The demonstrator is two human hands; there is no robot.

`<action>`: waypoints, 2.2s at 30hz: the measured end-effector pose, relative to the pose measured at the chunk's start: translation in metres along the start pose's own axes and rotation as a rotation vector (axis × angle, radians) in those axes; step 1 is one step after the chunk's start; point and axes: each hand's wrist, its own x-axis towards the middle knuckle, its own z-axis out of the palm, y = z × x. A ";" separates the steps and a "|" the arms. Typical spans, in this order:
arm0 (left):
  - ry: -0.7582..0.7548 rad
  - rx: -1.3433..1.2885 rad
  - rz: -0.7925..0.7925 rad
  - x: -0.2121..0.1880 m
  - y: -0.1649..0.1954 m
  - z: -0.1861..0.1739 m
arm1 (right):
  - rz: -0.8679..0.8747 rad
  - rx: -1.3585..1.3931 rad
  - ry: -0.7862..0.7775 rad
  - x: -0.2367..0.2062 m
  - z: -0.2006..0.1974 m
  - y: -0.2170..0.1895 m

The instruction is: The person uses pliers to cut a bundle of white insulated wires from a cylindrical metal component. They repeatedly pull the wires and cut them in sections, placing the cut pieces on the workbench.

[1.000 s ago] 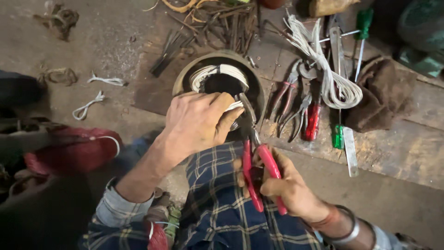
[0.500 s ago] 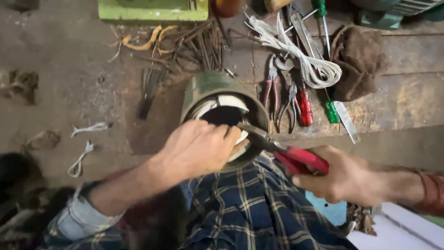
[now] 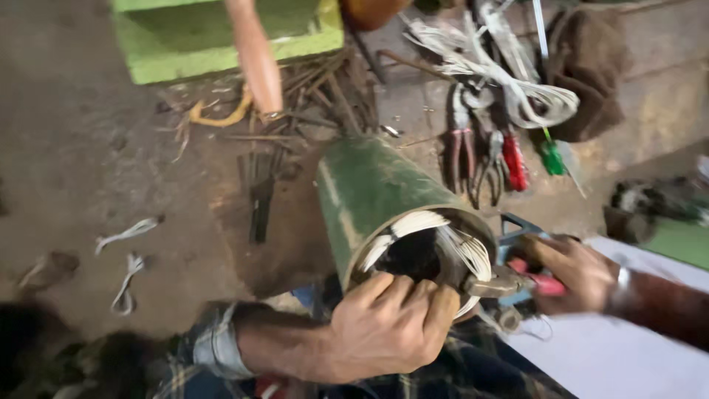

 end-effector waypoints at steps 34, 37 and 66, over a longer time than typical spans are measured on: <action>0.098 -0.026 -0.053 0.005 0.027 0.022 | -0.854 0.188 0.654 0.010 0.048 0.025; 0.158 0.058 -0.122 -0.002 0.028 0.026 | -0.839 0.204 0.365 -0.024 0.026 0.002; 0.212 0.441 -0.613 0.055 0.088 0.055 | -0.596 1.864 -0.813 0.000 0.100 -0.001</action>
